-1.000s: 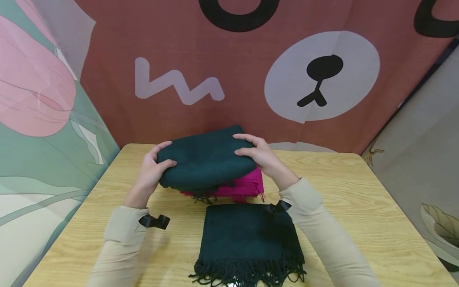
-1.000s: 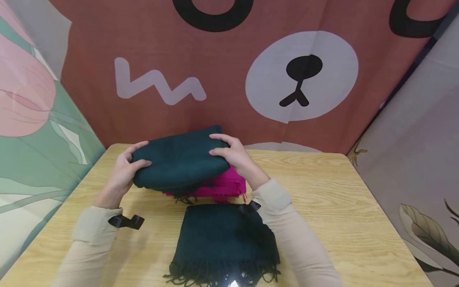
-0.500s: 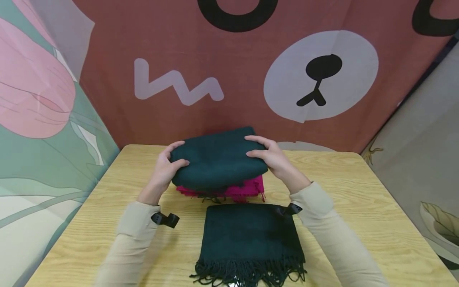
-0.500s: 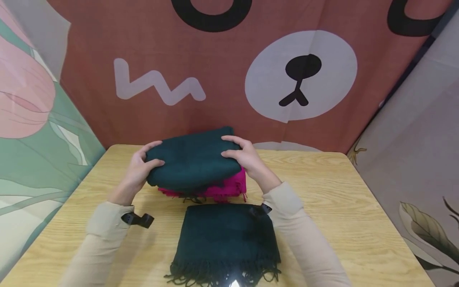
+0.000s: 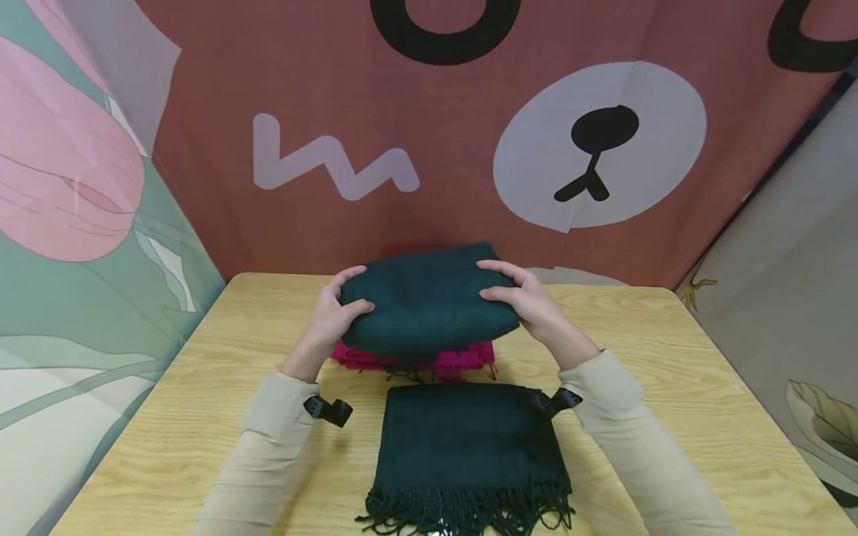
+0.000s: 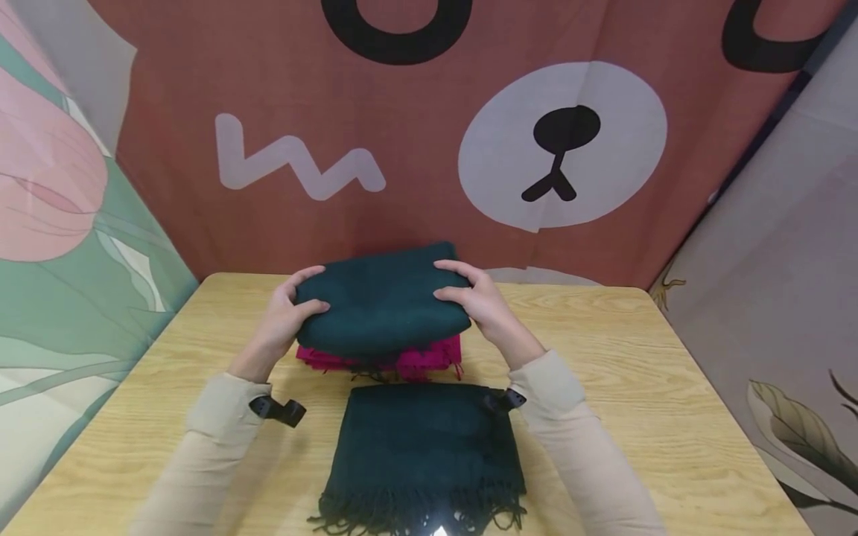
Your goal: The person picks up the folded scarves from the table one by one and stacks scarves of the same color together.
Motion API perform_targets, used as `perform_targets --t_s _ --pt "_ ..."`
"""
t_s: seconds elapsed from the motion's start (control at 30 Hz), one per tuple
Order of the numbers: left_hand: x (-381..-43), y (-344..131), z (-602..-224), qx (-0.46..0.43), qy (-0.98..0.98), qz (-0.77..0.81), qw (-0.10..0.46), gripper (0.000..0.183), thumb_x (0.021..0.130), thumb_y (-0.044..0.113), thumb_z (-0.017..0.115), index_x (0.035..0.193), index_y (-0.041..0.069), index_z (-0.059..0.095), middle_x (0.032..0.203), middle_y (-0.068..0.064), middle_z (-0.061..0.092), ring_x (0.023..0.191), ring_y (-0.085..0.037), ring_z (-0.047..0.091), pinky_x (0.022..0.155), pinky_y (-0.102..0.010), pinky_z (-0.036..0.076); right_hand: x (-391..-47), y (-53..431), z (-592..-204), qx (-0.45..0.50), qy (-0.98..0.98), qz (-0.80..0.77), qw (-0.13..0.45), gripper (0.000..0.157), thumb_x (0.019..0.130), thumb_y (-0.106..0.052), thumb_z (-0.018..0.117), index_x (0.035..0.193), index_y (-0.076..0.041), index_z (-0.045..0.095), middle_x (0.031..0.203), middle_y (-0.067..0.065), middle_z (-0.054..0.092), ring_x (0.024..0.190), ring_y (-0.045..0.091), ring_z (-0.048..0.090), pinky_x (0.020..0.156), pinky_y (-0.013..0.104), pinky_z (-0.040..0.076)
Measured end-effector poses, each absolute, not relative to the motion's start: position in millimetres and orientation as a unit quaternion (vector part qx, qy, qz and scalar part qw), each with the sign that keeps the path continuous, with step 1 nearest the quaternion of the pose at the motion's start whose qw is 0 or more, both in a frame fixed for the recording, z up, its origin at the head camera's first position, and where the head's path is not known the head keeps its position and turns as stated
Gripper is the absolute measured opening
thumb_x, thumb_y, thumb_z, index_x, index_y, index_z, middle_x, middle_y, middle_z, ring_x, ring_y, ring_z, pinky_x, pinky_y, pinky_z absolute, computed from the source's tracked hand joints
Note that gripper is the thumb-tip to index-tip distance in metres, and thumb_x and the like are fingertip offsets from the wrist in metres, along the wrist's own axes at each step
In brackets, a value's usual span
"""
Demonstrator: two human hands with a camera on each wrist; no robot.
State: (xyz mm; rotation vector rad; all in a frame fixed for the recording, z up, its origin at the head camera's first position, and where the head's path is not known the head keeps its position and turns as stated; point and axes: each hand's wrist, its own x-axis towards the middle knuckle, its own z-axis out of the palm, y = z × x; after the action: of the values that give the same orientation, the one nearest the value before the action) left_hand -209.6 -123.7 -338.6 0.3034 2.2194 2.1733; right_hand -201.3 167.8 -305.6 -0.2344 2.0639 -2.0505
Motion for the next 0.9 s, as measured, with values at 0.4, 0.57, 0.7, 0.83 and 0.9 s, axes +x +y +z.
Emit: perform_targets --t_s 0.4,0.57,0.7,0.83,0.9 --pt "-210.8 -111.2 -349.4 0.125 0.717 0.686 0.024 0.059 0.081 -0.004 0.059 0.135 0.008 0.039 0.133 -0.015 0.038 0.113 -0.031 0.041 0.095 -0.046 0.036 -196.4 181.8 -315.5 -0.06 0.72 -0.684 0.101 0.05 0.089 -0.004 0.055 0.137 -0.006 0.04 0.141 0.014 0.03 0.097 0.016 0.056 0.075 0.028 0.051" --pt "-207.8 -110.4 -352.9 0.13 0.728 0.673 0.024 0.058 0.08 -0.003 0.059 0.134 0.008 0.04 0.133 -0.016 0.038 0.114 -0.033 0.04 0.096 -0.048 0.034 -192.5 185.1 -321.4 -0.055 0.72 -0.683 0.105 0.051 0.089 -0.005 0.055 0.137 -0.006 0.04 0.143 0.013 0.028 0.107 0.023 0.051 0.078 0.03 0.05" --pt "-205.2 -109.6 -355.6 0.129 0.739 0.661 0.028 0.058 0.08 -0.002 0.061 0.134 0.009 0.041 0.135 -0.015 0.037 0.117 -0.033 0.036 0.098 -0.05 0.031 -188.3 188.9 -325.2 -0.057 0.726 -0.677 0.106 0.051 0.089 -0.004 0.055 0.137 -0.005 0.04 0.144 0.014 0.027 0.114 0.028 0.046 0.078 0.029 0.05" --pt "-202.8 -108.0 -357.7 0.134 0.743 0.655 0.04 0.059 0.08 0.0 0.061 0.134 0.009 0.04 0.136 -0.014 0.036 0.119 -0.033 0.034 0.099 -0.051 0.03 -183.5 192.9 -328.5 -0.058 0.736 -0.667 0.105 0.051 0.088 -0.005 0.056 0.136 -0.005 0.04 0.144 0.014 0.026 0.112 0.025 0.047 0.078 0.028 0.05" --pt "-201.3 -107.1 -358.6 0.135 0.743 0.654 0.046 0.059 0.08 0.0 0.062 0.134 0.009 0.04 0.135 -0.014 0.036 0.119 -0.033 0.033 0.098 -0.052 0.03 -181.0 194.9 -329.9 -0.059 0.742 -0.659 0.105 0.05 0.088 -0.005 0.057 0.136 -0.004 0.041 0.143 0.014 0.028 0.108 0.023 0.049 0.077 0.027 0.05"
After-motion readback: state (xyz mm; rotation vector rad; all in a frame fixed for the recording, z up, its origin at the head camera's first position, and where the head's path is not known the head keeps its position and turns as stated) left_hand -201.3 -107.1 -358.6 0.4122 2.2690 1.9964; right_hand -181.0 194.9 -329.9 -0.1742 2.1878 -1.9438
